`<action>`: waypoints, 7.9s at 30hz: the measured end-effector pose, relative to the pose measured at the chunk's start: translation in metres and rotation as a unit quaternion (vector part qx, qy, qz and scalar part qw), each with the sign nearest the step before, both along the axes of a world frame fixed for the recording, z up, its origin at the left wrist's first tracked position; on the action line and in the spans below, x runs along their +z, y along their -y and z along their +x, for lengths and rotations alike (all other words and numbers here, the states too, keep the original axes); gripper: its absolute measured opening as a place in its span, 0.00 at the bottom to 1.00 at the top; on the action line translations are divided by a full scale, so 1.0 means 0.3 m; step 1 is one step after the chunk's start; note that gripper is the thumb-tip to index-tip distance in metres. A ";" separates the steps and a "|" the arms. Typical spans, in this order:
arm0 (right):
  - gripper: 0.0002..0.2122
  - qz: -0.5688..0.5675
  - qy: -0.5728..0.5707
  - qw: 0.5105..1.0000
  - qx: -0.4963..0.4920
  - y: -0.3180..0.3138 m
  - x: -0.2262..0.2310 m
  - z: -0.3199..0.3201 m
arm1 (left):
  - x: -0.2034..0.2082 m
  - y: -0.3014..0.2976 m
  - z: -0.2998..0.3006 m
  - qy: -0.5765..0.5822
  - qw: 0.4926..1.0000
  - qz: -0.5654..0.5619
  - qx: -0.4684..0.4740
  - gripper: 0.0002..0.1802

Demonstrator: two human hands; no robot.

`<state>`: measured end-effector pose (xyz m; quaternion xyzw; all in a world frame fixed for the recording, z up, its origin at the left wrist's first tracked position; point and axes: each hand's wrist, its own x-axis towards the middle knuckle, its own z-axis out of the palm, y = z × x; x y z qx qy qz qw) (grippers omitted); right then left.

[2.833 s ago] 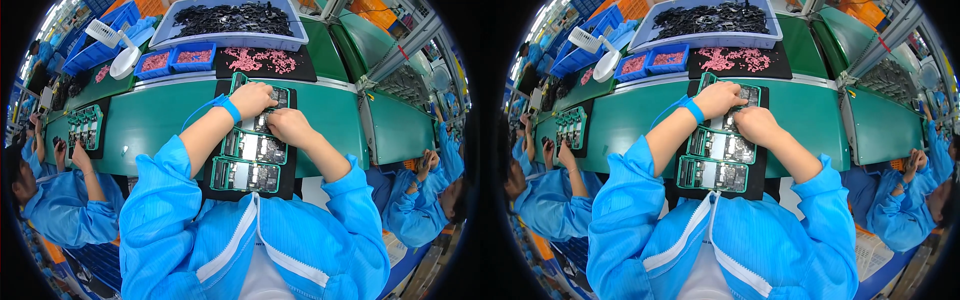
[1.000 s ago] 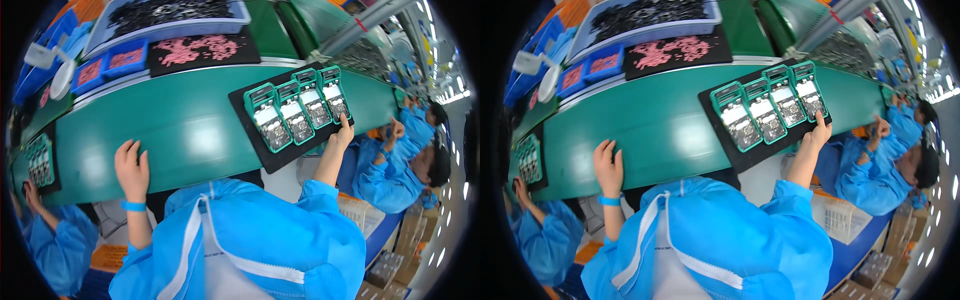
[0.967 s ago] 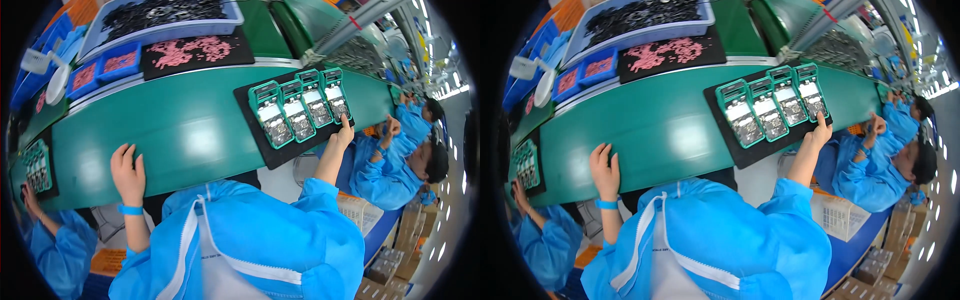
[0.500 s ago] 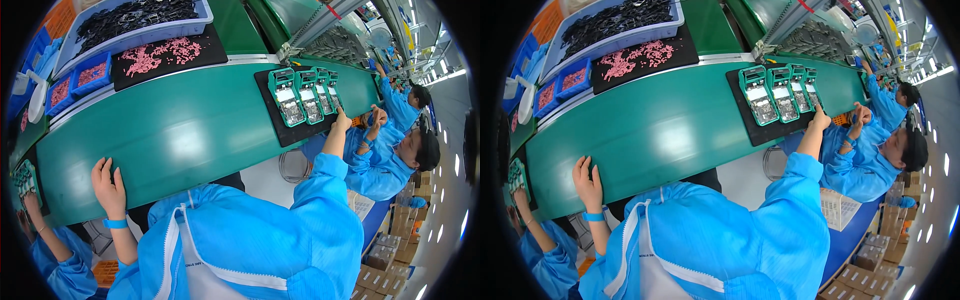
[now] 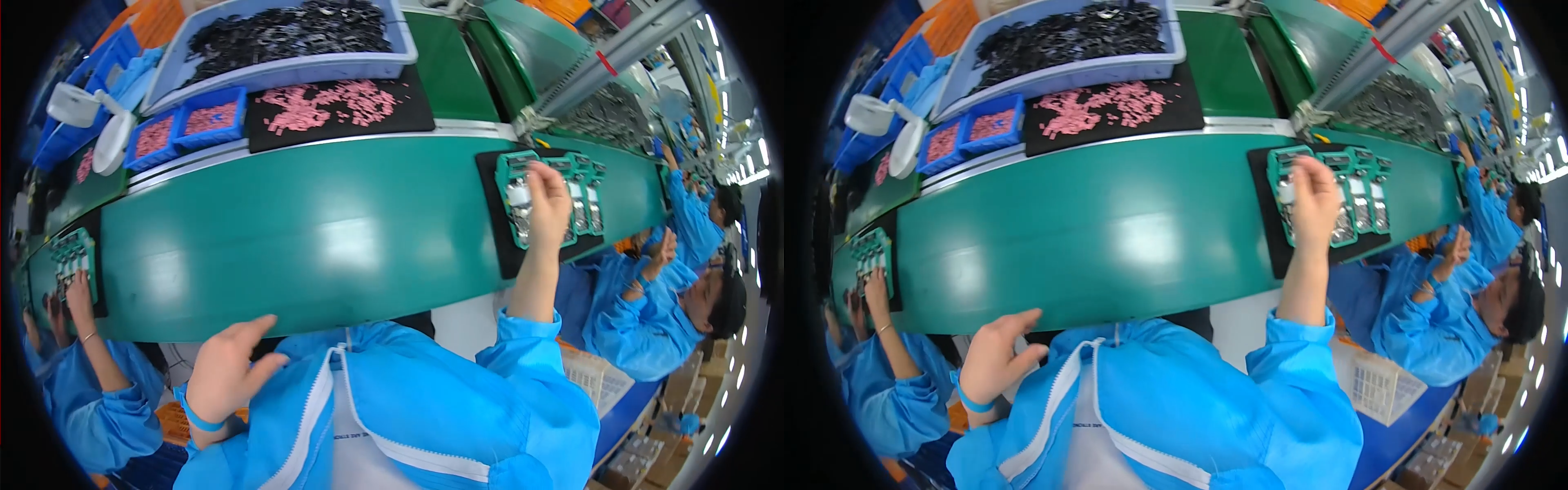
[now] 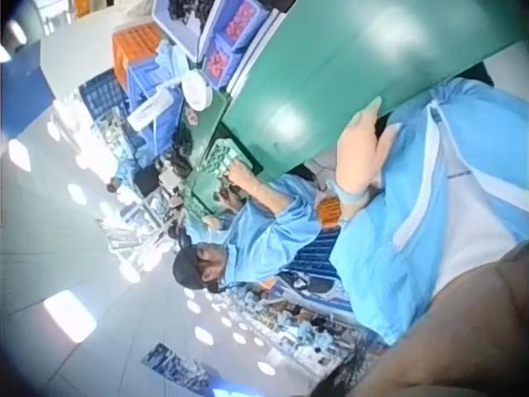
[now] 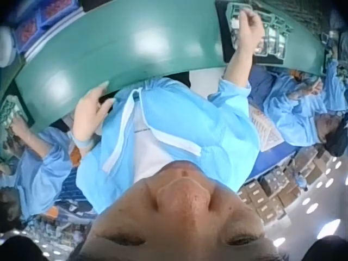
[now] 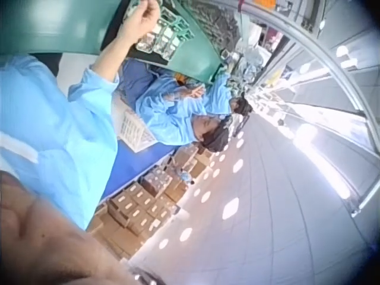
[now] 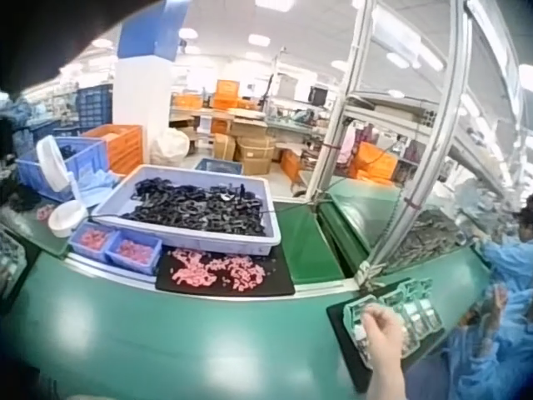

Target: The person assembles electronic components onto printed circuit boards by hand, taking components from plastic trays and component bins and placing them onto the boards on a conveyor belt.

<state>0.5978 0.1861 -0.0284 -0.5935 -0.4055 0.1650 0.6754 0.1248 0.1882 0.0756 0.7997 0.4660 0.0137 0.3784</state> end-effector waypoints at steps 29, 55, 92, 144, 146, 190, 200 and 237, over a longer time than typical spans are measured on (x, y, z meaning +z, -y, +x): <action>0.04 -0.250 0.406 0.879 0.007 -0.638 -0.026 -0.237 | -0.253 -0.864 0.818 -0.139 0.958 0.224 0.112 0.09; 0.05 -0.202 0.479 0.853 0.045 -0.386 0.004 -0.386 | 0.078 -0.195 0.010 0.219 0.955 0.193 0.052 0.06; 0.07 -0.270 -0.019 0.870 0.412 -0.074 0.008 -0.928 | -0.254 0.327 -0.853 0.338 0.829 -0.058 0.442 0.04; 0.05 -0.106 0.361 0.905 0.198 -0.472 0.020 -0.622 | -0.236 -0.251 -0.174 -0.029 0.946 0.321 -0.017 0.06; 0.05 -0.137 0.406 0.891 0.149 -0.536 0.013 -0.598 | -0.223 -0.260 -0.162 -0.037 0.945 0.325 -0.016 0.06; 0.03 -0.119 0.402 0.888 0.189 -0.069 0.011 -0.533 | -0.135 -0.266 0.439 -0.135 0.856 0.415 -0.275 0.05; 0.02 -0.116 0.457 0.861 0.190 -0.046 0.009 -0.566 | -0.147 -0.247 0.384 -0.091 0.823 0.475 -0.298 0.04; 0.04 -0.124 0.331 0.915 0.194 -0.309 0.030 -0.652 | -0.255 -0.327 0.172 0.016 0.896 0.378 -0.234 0.05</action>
